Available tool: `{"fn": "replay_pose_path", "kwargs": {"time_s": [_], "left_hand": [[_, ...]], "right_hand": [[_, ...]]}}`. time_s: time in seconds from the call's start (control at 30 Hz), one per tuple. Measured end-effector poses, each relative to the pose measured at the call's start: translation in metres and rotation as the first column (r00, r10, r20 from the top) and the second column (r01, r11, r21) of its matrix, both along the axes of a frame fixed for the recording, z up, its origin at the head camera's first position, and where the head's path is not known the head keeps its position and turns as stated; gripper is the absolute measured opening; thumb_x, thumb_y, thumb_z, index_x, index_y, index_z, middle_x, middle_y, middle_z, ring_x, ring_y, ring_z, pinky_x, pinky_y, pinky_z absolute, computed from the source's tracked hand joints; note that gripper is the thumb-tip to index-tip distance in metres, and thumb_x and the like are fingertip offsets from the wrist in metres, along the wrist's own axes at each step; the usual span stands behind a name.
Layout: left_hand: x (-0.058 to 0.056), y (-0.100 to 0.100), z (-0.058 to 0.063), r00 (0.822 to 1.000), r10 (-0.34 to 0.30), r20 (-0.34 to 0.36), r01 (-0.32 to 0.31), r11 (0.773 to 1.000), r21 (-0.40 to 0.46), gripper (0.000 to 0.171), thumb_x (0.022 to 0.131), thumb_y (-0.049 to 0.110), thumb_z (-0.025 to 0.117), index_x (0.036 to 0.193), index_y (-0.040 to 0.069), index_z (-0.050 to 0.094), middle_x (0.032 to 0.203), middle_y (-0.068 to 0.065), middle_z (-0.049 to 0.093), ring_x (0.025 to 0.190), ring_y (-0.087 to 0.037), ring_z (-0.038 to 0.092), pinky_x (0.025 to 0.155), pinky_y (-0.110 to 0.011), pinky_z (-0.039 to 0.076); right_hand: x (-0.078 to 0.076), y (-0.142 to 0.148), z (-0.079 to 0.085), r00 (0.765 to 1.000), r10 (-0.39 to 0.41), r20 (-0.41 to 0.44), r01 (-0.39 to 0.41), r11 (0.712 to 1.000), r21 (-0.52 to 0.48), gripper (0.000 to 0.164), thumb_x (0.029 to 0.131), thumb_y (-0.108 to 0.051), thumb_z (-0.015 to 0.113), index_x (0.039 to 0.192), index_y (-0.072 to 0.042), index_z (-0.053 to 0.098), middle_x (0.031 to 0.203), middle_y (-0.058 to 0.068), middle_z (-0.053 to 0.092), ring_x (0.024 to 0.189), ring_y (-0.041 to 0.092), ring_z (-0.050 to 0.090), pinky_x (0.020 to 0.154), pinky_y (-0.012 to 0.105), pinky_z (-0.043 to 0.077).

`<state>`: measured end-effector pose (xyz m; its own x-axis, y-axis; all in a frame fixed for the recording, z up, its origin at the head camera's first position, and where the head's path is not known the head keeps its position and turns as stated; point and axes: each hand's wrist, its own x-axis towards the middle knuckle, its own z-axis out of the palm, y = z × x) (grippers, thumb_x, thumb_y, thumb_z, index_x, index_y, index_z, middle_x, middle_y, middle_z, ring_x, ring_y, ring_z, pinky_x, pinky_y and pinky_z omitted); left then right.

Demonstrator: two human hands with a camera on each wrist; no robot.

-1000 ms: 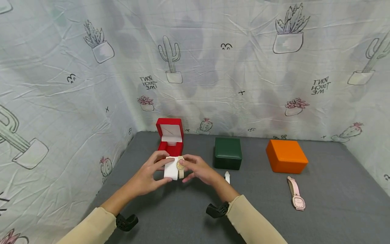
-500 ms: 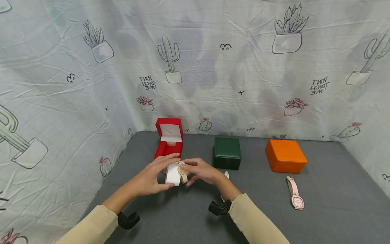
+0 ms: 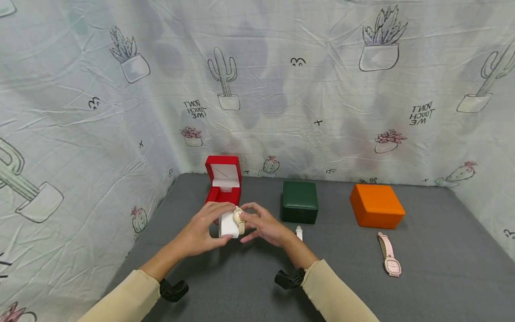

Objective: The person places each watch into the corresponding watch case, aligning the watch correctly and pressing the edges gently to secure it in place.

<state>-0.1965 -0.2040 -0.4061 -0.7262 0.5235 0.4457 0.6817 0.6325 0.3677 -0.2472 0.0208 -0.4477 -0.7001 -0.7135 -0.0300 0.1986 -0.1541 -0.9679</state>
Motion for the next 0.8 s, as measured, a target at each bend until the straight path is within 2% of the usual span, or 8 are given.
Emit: {"fn": "replay_pose_path", "kwargs": {"time_s": [0.1,0.2,0.27,0.37,0.53,0.6,0.8], "left_hand": [[-0.002,0.001,0.001,1.0,0.017,0.003,-0.017,0.999,0.028,0.071,0.073,0.021,0.083,0.137,0.018,0.053,0.138,0.001,0.054,0.116,-0.012,0.045,0.077,-0.025,0.055],[-0.004,0.001,0.003,0.999,0.031,0.024,-0.033,0.997,0.069,0.071,0.073,0.02,0.084,0.136,0.017,0.053,0.137,0.0,0.054,0.114,-0.013,0.046,0.077,-0.025,0.056],[-0.005,0.001,0.003,0.998,0.051,0.036,-0.054,0.994,0.1,0.072,0.072,0.019,0.085,0.135,0.016,0.053,0.135,-0.001,0.055,0.112,-0.012,0.046,0.076,-0.029,0.058],[-0.007,0.0,0.001,0.995,0.094,0.014,-0.095,0.987,0.127,0.072,0.071,0.018,0.086,0.134,0.016,0.053,0.131,-0.003,0.057,0.109,-0.013,0.048,0.075,-0.035,0.058],[-0.007,0.003,0.0,0.988,0.15,-0.04,-0.142,0.978,0.151,0.07,0.071,0.019,0.086,0.133,0.015,0.054,0.13,-0.004,0.06,0.107,-0.016,0.049,0.074,-0.037,0.056],[-0.006,0.005,0.0,0.986,0.164,-0.039,-0.155,0.974,0.165,0.07,0.071,0.02,0.086,0.133,0.016,0.054,0.129,-0.004,0.06,0.107,-0.015,0.049,0.074,-0.037,0.057],[-0.004,0.012,0.0,0.983,0.18,-0.034,-0.17,0.966,0.195,0.068,0.071,0.019,0.085,0.132,0.014,0.055,0.128,-0.003,0.06,0.106,-0.013,0.047,0.072,-0.034,0.059]], "right_hand": [[0.001,0.0,0.0,1.0,-0.022,0.006,0.022,0.998,-0.061,0.022,0.1,-0.019,0.051,0.119,-0.009,0.044,0.11,0.006,0.053,0.092,0.017,0.065,0.077,0.043,0.059],[0.002,0.002,-0.001,1.0,0.003,-0.015,-0.005,0.994,-0.11,0.005,0.1,-0.011,0.05,0.103,-0.009,0.053,0.104,0.004,0.055,0.092,0.016,0.064,0.079,0.043,0.059],[0.002,0.004,-0.003,0.999,0.031,-0.038,-0.036,0.991,-0.13,0.009,0.1,-0.008,0.049,0.097,-0.009,0.057,0.103,0.003,0.056,0.096,0.016,0.065,0.081,0.043,0.059],[0.001,0.005,-0.005,0.996,0.06,-0.068,-0.069,0.987,-0.146,0.011,0.1,-0.007,0.049,0.097,-0.01,0.06,0.108,0.003,0.059,0.106,0.021,0.066,0.083,0.043,0.058],[0.003,0.005,-0.004,0.994,0.055,-0.097,-0.068,0.987,-0.143,0.013,0.101,-0.008,0.047,0.098,-0.01,0.059,0.11,0.003,0.061,0.119,0.035,0.06,0.084,0.043,0.058],[0.003,0.006,-0.004,0.994,0.048,-0.094,-0.061,0.988,-0.14,0.014,0.101,-0.008,0.047,0.097,-0.01,0.06,0.109,0.003,0.062,0.119,0.034,0.06,0.084,0.042,0.058],[0.004,0.008,-0.004,0.992,0.049,-0.114,-0.066,0.986,-0.156,0.014,0.1,-0.007,0.048,0.096,-0.009,0.061,0.107,0.004,0.062,0.11,0.021,0.065,0.083,0.042,0.058]]}}
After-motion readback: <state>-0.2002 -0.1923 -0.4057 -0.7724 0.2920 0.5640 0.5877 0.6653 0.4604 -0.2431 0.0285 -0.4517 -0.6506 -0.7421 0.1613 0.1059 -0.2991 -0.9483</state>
